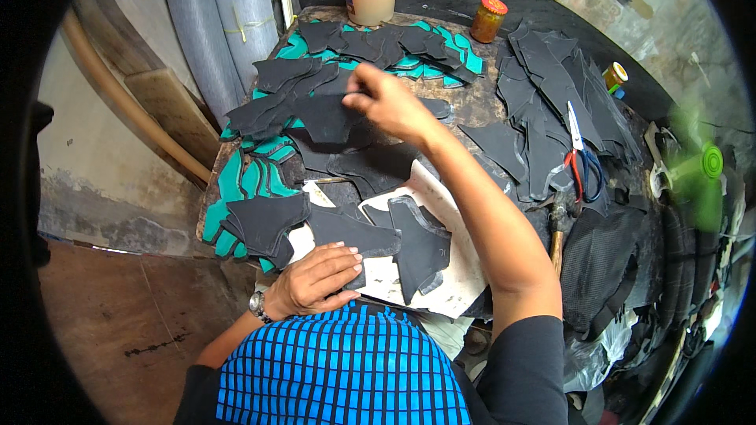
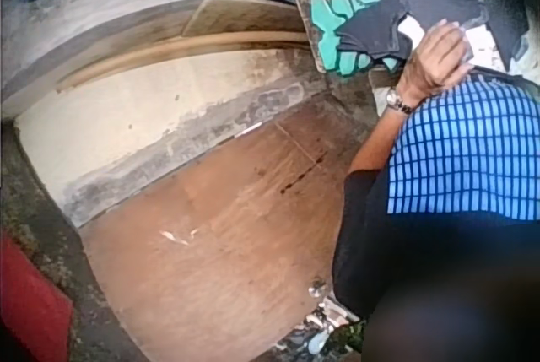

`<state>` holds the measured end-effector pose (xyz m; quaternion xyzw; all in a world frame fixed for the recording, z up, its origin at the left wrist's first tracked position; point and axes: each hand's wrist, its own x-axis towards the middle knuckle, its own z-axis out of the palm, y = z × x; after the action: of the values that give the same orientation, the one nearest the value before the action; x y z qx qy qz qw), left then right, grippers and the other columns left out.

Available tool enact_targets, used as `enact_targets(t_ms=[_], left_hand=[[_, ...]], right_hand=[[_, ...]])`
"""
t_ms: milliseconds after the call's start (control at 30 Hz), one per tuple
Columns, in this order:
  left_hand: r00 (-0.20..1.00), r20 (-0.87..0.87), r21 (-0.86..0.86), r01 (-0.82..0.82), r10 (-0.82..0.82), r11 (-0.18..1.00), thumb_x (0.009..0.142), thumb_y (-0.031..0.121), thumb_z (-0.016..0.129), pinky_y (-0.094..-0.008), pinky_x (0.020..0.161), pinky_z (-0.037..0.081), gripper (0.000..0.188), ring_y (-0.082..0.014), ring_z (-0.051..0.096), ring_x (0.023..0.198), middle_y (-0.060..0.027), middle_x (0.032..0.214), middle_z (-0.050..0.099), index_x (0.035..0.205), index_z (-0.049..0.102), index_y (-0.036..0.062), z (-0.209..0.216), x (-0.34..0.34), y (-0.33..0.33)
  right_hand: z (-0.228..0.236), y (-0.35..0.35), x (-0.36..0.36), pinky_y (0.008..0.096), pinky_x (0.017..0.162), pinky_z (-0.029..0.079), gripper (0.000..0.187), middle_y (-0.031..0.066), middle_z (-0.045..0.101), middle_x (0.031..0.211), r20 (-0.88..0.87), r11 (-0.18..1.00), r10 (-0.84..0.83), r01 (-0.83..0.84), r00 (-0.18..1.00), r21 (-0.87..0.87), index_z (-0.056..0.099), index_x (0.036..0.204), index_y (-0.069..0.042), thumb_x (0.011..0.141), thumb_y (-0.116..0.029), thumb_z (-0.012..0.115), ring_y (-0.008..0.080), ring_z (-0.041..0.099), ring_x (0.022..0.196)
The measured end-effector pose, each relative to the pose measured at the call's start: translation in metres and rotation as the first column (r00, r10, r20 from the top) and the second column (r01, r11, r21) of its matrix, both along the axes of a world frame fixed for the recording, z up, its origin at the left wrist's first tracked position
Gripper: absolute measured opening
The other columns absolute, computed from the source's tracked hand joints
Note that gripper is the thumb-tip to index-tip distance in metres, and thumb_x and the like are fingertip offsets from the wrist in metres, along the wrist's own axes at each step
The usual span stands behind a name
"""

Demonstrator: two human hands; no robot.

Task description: The person sorts black rubber pieces on a workbench, repeatedly picking up individual pieces, inspecting them, and placing them into separate piles. The person also moves a stack of green rubber pieces to the side to clear space.

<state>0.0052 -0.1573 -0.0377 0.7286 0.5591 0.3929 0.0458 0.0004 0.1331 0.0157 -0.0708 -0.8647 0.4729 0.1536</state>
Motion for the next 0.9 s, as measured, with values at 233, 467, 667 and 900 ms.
enact_targets(t_ms=[233, 467, 667, 900], left_hand=[[1.000, 0.018, -0.012, 0.011, -0.011, 1.000, 0.074, 0.014, 0.080, -0.0452, 0.096, 0.052, 0.042, -0.0336, 0.064, 0.108, -0.0185, 0.113, 0.065, 0.108, 0.065, -0.0061, 0.002, 0.002, 0.000], [1.000, 0.000, 0.013, -0.009, 0.009, 1.000, 0.073, 0.016, 0.082, -0.0470, 0.095, 0.051, 0.041, -0.0330, 0.064, 0.106, -0.0179, 0.108, 0.066, 0.104, 0.066, -0.0057, -0.001, 0.001, 0.000], [0.999, -0.027, 0.036, -0.031, 0.032, 0.999, 0.071, 0.021, 0.083, -0.0470, 0.094, 0.052, 0.041, -0.0334, 0.063, 0.105, -0.0163, 0.103, 0.066, 0.100, 0.068, -0.0045, -0.002, 0.002, 0.002], [0.999, -0.030, 0.025, -0.030, 0.031, 0.999, 0.069, 0.019, 0.083, -0.0471, 0.094, 0.052, 0.043, -0.0338, 0.063, 0.105, -0.0174, 0.106, 0.065, 0.101, 0.067, -0.0049, -0.002, 0.002, 0.002]], right_hand=[[0.008, 0.017, 0.048, 0.0237, 0.082, 0.045, 0.028, 0.0009, 0.061, 0.101, -0.022, 0.951, -0.258, 0.249, 0.966, -0.184, 0.059, 0.123, -0.004, 0.095, -0.009, 0.060, 0.0087, 0.055, 0.094], [0.014, 0.051, 0.158, 0.0274, 0.077, 0.047, 0.025, 0.0072, 0.066, 0.091, 0.086, 0.862, -0.502, 0.490, 0.860, 0.130, 0.064, 0.114, 0.004, 0.091, -0.004, 0.059, 0.0123, 0.058, 0.084], [-0.007, 0.032, 0.206, 0.0342, 0.083, 0.050, 0.032, 0.0165, 0.068, 0.100, 0.336, 0.824, -0.564, 0.541, 0.754, 0.169, 0.064, 0.117, 0.002, 0.086, -0.008, 0.065, 0.0246, 0.065, 0.091], [-0.003, -0.037, 0.205, 0.0424, 0.087, 0.045, 0.040, 0.0184, 0.057, 0.100, 0.366, 0.897, -0.296, 0.125, 0.882, 0.423, 0.066, 0.107, 0.000, 0.082, -0.030, 0.072, 0.0350, 0.055, 0.100]])
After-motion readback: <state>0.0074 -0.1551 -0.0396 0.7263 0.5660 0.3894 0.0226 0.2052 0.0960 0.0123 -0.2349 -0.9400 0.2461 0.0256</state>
